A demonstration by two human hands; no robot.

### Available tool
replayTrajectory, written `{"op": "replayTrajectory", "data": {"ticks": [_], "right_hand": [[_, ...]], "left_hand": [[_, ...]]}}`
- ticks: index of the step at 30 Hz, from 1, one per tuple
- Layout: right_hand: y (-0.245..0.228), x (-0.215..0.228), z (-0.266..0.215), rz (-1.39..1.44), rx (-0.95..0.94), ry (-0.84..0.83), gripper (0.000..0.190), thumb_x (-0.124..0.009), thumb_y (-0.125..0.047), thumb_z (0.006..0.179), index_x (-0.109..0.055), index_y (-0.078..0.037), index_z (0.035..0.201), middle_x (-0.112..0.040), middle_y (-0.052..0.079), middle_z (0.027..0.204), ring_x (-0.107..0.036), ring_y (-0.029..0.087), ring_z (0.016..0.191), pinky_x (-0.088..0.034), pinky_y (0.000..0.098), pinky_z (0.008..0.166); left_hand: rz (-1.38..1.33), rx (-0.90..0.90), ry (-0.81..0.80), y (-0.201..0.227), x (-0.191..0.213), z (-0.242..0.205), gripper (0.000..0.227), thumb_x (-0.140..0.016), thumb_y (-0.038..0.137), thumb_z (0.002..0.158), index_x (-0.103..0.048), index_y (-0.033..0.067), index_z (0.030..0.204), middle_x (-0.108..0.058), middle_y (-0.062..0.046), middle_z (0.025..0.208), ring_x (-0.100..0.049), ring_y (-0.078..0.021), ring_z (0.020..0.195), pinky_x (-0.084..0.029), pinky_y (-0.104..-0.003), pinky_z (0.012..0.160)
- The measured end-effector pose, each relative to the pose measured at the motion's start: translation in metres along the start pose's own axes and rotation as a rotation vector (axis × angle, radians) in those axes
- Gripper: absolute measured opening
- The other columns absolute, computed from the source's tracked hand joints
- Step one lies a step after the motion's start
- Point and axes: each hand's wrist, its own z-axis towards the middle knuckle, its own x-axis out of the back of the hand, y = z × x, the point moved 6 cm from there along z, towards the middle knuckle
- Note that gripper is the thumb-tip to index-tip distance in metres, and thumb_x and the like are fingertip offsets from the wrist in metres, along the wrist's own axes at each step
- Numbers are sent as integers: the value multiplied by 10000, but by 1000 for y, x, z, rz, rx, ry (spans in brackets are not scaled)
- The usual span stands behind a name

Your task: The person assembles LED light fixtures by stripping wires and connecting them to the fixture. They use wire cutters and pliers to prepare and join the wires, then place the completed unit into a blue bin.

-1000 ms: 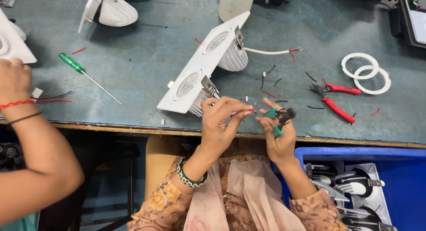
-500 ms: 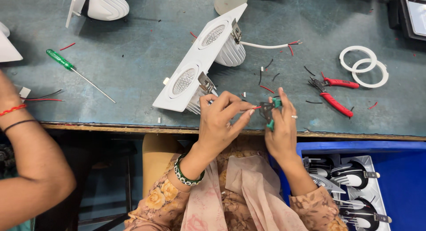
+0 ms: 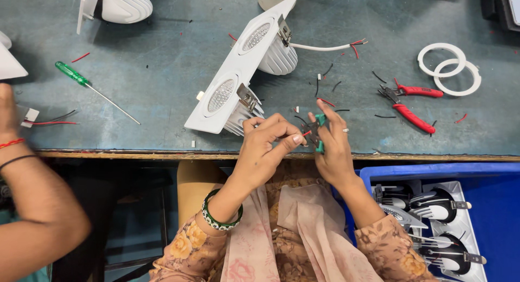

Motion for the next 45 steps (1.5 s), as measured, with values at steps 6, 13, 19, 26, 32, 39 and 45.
{"op": "replayTrajectory", "data": {"ticks": [6, 13, 19, 26, 32, 39, 45], "right_hand": [[-4, 1, 0, 44, 37, -21, 358, -621, 142, 744, -616, 39, 1087, -434, 225, 1576, -462, 416, 1398, -393, 470, 1157], [-4, 1, -2, 62, 50, 9, 463, -636, 133, 715, -677, 39, 1166, -529, 203, 1455, -519, 406, 1333, -438, 469, 1108], [-5, 6, -2, 75, 52, 39, 438, -714, 52, 794, -705, -19, 1226, -587, 165, 1349, -574, 373, 1283, -477, 461, 1076], [-3, 20, -3, -117, 136, 130, 429, -693, 26, 803, -735, -37, 1225, -602, 167, 1335, -582, 365, 1242, -479, 474, 1093], [5, 21, -14, -168, 182, 175, 211, -747, -44, 674, -719, -47, 883, -624, 175, 1093, -611, 352, 985, -490, 448, 825], [12, 17, -22, -84, 176, 175, 249, -844, -115, 632, -648, -9, 744, -590, 173, 956, -595, 302, 734, -464, 394, 602], [18, 10, -26, -38, 135, 154, 199, -823, -78, 677, -655, -2, 750, -588, 152, 910, -597, 282, 685, -457, 377, 581]], "left_hand": [[-16, 27, -29, -3, -1, -3, 192, -618, 285, 977, -706, 123, 924, -597, 56, 861, -545, -96, 885, -225, -379, 1033], [-29, 20, -65, -4, -1, -5, 193, -615, 281, 971, -693, 109, 933, -568, 35, 864, -544, -106, 905, -222, -372, 1026], [-33, 14, -94, -2, 1, -3, 188, -592, 276, 986, -689, 116, 971, -559, 36, 866, -537, -108, 888, -233, -362, 1014], [-9, -11, -111, 0, 1, -3, 198, -580, 279, 991, -682, 111, 966, -582, 29, 880, -551, -116, 897, -234, -366, 1034], [-16, 8, -131, -2, 1, -4, 205, -580, 280, 981, -683, 104, 968, -573, 23, 870, -537, -120, 899, -241, -359, 1024], [-35, 10, -131, -2, 1, -1, 210, -585, 280, 966, -682, 93, 968, -567, 21, 855, -534, -120, 890, -239, -358, 993], [-47, 37, -136, -6, 1, -2, 225, -569, 295, 984, -683, 101, 971, -561, 23, 831, -537, -110, 862, -239, -357, 1009]]}}
